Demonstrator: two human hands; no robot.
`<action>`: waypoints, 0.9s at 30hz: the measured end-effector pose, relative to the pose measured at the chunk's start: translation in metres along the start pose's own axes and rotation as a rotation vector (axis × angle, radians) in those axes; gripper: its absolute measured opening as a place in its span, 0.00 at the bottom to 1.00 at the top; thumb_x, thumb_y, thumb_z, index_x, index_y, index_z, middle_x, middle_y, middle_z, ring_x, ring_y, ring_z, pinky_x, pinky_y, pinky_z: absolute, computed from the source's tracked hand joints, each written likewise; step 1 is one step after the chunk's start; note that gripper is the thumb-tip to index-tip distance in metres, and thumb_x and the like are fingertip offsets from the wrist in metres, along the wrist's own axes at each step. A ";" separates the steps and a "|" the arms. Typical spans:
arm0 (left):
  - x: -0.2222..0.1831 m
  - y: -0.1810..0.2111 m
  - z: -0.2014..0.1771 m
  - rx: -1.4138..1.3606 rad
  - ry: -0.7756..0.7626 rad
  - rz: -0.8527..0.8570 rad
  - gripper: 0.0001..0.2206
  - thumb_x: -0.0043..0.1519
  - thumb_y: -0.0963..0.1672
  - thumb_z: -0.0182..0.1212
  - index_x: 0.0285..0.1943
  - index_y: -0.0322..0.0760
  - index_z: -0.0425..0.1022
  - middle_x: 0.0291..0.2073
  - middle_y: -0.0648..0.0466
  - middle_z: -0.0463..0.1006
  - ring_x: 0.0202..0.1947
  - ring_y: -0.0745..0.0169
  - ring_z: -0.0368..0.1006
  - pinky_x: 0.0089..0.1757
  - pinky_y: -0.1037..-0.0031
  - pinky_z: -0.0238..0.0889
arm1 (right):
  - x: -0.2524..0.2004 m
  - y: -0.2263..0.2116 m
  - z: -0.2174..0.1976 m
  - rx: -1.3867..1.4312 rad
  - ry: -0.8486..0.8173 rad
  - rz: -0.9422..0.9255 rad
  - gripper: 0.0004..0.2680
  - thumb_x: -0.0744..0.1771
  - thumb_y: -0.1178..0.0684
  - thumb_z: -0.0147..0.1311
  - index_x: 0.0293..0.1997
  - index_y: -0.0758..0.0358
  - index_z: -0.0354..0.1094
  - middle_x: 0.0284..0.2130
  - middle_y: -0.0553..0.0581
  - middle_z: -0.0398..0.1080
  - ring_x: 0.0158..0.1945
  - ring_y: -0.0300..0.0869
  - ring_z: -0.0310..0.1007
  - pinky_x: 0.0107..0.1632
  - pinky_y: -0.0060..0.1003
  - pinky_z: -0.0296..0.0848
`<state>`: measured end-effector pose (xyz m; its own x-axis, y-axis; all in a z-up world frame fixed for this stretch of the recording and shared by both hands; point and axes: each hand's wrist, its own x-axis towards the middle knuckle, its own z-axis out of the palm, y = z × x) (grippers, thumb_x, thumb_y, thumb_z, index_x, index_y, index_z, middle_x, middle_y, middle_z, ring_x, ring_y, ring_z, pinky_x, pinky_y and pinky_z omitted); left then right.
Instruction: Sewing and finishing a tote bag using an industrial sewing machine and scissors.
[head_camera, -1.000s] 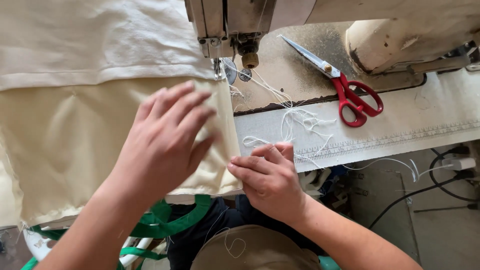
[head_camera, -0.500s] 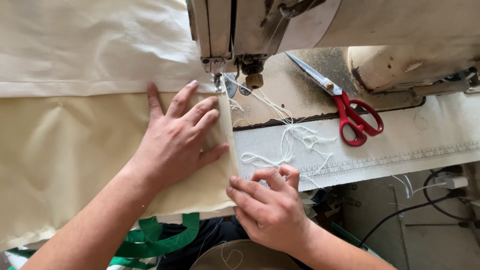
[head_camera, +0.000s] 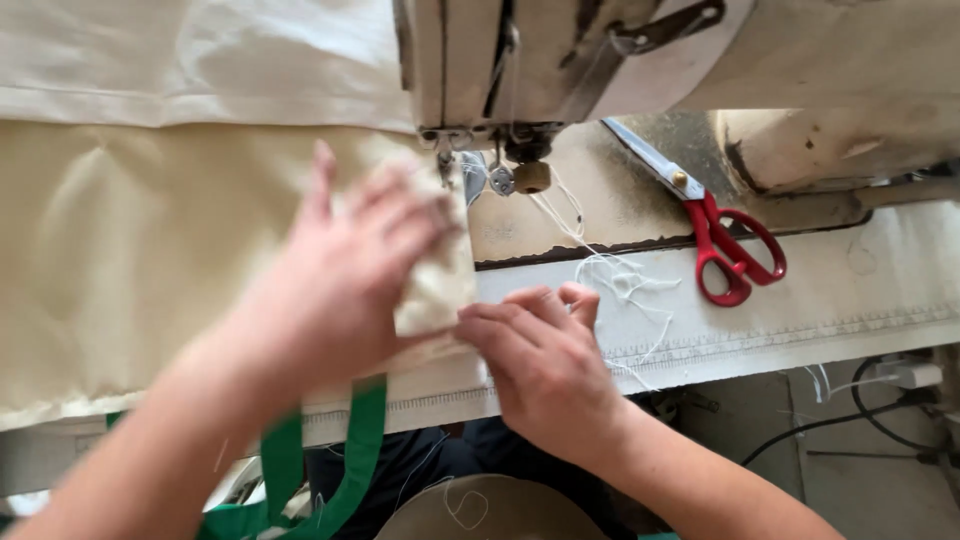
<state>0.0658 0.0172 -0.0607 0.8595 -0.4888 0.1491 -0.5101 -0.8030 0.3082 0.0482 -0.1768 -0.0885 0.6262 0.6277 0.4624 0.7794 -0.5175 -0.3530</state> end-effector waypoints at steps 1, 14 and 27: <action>-0.010 0.021 -0.012 -0.116 -0.035 -0.002 0.36 0.45 0.61 0.60 0.56 0.39 0.63 0.56 0.53 0.64 0.62 0.49 0.47 0.56 0.41 0.22 | 0.000 0.001 -0.001 0.063 -0.005 0.039 0.05 0.63 0.58 0.45 0.38 0.56 0.67 0.38 0.45 0.71 0.39 0.41 0.65 0.43 0.39 0.46; -0.043 0.045 0.029 0.214 0.564 0.170 0.04 0.60 0.38 0.55 0.33 0.36 0.75 0.29 0.57 0.70 0.40 0.54 0.73 0.49 0.56 0.53 | -0.017 0.005 -0.005 0.038 0.017 -0.011 0.09 0.63 0.51 0.55 0.45 0.57 0.64 0.34 0.50 0.67 0.32 0.40 0.64 0.40 0.38 0.53; -0.044 0.034 0.046 0.218 0.349 0.149 0.11 0.63 0.42 0.44 0.48 0.35 0.70 0.55 0.47 0.68 0.58 0.44 0.60 0.56 0.47 0.42 | -0.010 -0.005 -0.003 0.151 0.009 0.081 0.01 0.63 0.58 0.52 0.32 0.57 0.69 0.27 0.44 0.66 0.32 0.41 0.62 0.39 0.38 0.48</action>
<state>0.0091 -0.0045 -0.0999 0.7159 -0.4900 0.4973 -0.5916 -0.8040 0.0594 0.0382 -0.1822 -0.0884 0.6877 0.5819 0.4342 0.7204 -0.4726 -0.5077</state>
